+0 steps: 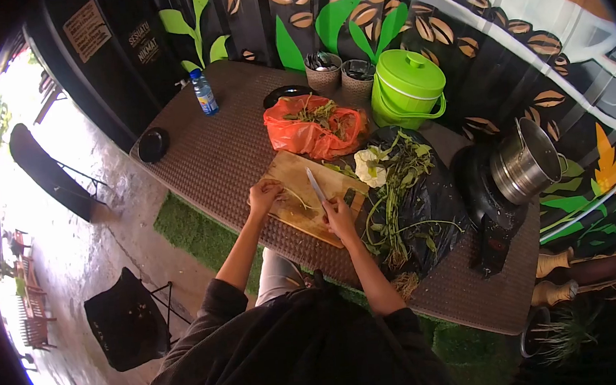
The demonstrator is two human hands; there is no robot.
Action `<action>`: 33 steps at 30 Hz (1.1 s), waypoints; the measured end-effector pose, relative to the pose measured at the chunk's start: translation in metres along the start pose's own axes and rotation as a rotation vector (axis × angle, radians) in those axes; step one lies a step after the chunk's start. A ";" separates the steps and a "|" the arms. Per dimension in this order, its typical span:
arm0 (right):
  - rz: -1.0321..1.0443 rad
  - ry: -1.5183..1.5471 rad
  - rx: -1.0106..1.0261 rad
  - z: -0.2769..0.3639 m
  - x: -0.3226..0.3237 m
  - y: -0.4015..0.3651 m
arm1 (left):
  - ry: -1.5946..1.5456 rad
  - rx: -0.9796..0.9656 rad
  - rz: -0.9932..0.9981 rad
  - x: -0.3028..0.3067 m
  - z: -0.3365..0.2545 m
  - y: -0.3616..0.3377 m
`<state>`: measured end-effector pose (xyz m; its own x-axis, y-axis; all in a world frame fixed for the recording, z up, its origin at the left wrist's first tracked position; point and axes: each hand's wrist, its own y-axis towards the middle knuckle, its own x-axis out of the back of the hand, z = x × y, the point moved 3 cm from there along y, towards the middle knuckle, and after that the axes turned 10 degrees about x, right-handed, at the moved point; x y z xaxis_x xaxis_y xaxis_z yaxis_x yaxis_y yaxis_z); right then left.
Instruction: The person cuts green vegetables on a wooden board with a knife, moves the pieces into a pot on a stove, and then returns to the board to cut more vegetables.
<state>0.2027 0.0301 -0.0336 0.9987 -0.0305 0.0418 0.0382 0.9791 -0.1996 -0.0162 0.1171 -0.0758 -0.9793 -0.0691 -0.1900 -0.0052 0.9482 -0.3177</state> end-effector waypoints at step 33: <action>0.073 0.697 0.035 0.000 0.003 -0.027 | -0.068 0.421 0.511 -0.071 0.003 -0.044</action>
<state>0.2047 0.0037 -0.0285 0.7887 -0.0744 -0.6103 -0.0192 0.9892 -0.1454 0.0537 0.0797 -0.0512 -0.8225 0.3249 -0.4668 0.5495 0.6657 -0.5049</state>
